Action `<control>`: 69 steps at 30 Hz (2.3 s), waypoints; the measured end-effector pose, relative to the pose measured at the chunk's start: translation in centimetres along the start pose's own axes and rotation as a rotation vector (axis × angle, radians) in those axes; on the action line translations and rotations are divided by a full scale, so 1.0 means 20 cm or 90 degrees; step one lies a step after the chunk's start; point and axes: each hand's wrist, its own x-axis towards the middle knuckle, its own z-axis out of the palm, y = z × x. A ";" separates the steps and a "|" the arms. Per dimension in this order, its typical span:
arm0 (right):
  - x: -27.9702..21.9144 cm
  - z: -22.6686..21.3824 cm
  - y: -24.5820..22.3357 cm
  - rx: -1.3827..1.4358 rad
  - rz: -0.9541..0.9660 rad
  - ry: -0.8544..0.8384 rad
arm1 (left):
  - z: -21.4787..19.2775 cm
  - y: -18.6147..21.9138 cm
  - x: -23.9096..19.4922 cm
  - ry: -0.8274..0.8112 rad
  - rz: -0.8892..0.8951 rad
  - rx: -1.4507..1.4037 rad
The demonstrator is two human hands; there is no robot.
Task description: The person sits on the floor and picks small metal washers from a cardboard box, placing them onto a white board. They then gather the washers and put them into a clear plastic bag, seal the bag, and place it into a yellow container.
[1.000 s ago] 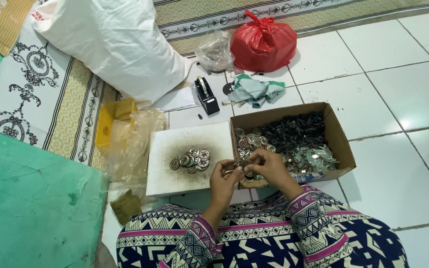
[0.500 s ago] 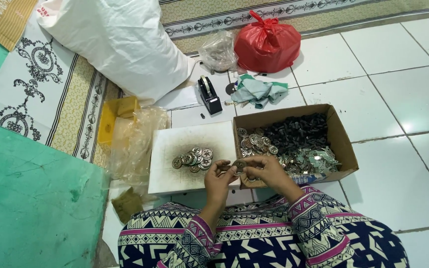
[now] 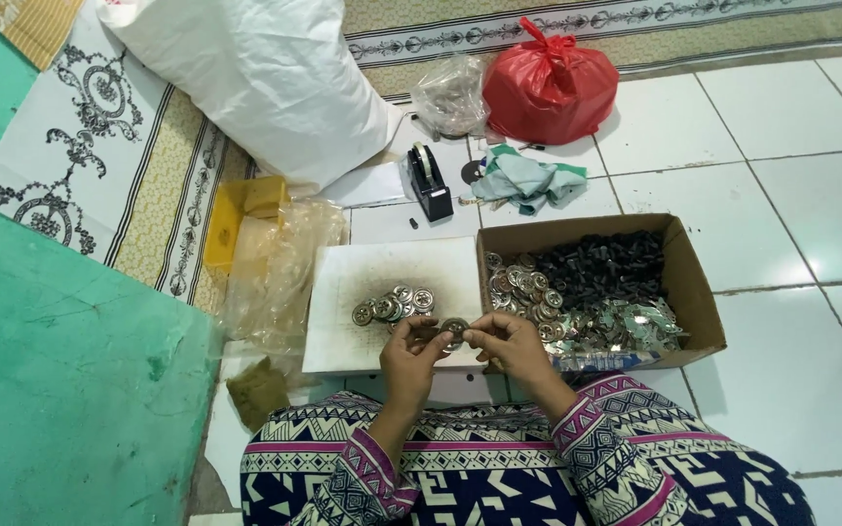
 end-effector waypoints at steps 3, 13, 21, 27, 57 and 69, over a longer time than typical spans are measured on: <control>-0.06 0.09 -0.15 0.046 0.049 0.030 | -0.01 0.02 0.01 0.001 -0.006 0.029; 0.19 0.31 -0.02 0.020 0.023 0.026 | -0.18 -0.06 0.26 0.069 0.074 0.174; 0.33 0.47 0.05 -0.272 -0.135 0.077 | -0.22 -0.09 0.38 0.202 0.256 0.345; 0.40 0.35 0.31 -0.355 -0.223 0.086 | -0.26 -0.17 0.42 0.251 0.309 0.356; 0.09 -0.54 0.24 -0.787 0.099 0.096 | 0.62 -0.60 0.30 -0.337 0.494 0.909; 0.16 -0.57 0.38 -0.851 0.057 0.102 | 0.66 -0.82 0.37 -0.225 0.588 0.970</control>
